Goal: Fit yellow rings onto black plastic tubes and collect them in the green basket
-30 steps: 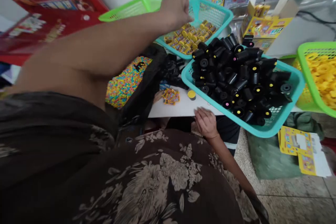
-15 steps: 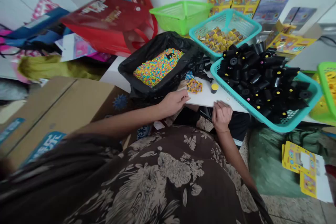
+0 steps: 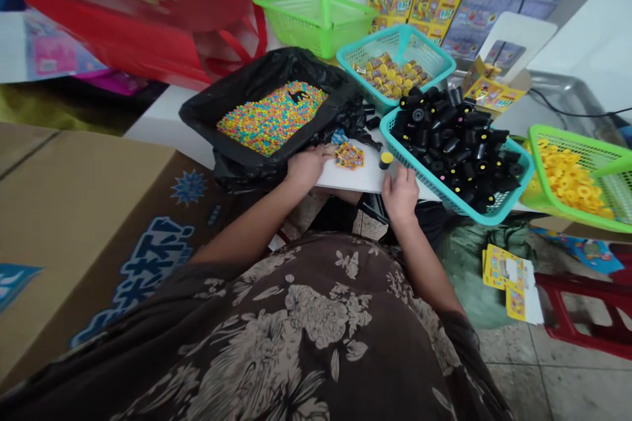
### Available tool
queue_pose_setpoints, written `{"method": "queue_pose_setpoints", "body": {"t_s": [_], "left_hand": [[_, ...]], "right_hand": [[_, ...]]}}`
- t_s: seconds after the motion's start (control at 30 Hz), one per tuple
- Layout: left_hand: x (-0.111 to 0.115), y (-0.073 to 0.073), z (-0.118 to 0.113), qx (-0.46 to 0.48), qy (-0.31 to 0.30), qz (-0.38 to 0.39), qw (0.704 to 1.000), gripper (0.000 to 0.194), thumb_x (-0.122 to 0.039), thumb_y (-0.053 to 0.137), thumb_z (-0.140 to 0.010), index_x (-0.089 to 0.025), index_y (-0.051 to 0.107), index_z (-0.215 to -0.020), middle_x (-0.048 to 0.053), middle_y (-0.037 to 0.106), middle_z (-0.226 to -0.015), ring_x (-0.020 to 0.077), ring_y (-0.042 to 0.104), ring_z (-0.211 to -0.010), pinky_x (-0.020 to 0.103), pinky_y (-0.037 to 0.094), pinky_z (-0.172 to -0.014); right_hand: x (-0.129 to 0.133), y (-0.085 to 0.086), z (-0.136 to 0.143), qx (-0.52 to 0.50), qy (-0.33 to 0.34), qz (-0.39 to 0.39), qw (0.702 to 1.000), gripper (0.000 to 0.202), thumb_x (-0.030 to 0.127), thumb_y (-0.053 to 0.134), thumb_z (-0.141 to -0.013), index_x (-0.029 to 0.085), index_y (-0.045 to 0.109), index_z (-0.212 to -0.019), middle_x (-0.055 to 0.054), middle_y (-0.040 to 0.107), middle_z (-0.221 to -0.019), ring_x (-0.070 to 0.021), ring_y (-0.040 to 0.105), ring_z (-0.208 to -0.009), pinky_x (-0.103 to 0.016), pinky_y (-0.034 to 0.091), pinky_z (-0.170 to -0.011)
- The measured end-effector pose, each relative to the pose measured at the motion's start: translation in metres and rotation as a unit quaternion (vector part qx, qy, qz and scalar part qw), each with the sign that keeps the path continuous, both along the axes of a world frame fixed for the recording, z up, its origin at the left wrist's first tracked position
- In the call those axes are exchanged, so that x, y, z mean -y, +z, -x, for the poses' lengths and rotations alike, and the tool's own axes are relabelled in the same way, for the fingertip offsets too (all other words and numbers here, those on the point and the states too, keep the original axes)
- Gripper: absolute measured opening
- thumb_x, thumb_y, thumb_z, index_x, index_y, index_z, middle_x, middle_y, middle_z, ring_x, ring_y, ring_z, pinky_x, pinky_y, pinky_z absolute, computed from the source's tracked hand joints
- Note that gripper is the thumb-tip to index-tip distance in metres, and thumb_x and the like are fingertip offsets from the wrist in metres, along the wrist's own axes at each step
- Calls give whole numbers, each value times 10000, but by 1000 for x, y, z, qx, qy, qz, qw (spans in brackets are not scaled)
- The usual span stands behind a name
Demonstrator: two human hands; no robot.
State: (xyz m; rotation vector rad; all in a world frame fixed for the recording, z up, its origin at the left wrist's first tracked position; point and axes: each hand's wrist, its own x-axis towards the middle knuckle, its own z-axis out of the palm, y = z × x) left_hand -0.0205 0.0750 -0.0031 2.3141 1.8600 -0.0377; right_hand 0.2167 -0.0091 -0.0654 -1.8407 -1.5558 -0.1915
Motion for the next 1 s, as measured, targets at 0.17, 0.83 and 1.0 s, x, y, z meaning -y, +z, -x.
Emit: {"method": "queue_pose_setpoints", "body": {"t_s": [0.17,0.83,1.0], "left_hand": [[-6,7,-2,-13,-65,14,998,474,-43,387,-990,-108,639,-1386,197,675,-1366,268,687,-1191,294,519,-881],[-25,-1,-34,310,40,-54,948,88,-170,745,-878,-161,701,-803,95,710,-906,236,667,-871,340,489,-798],[-28,-10,-37,430,42,-54,900,307,-113,728,-841,-191,550,-604,2,595,-649,169,552,-666,314,441,-711]], "right_hand": [[-31,7,10,-1,-32,41,999,501,416,527,-988,121,568,-1391,-223,683,-1150,-349,689,-1023,-470,579,-883],[-34,-13,-4,-29,93,-60,993,248,455,579,-937,239,617,-1051,-100,717,-986,-266,678,-935,-437,580,-904],[-24,-2,5,-128,96,-89,983,301,506,616,-922,236,633,-1053,-59,721,-957,-201,626,-737,-388,579,-748]]}}
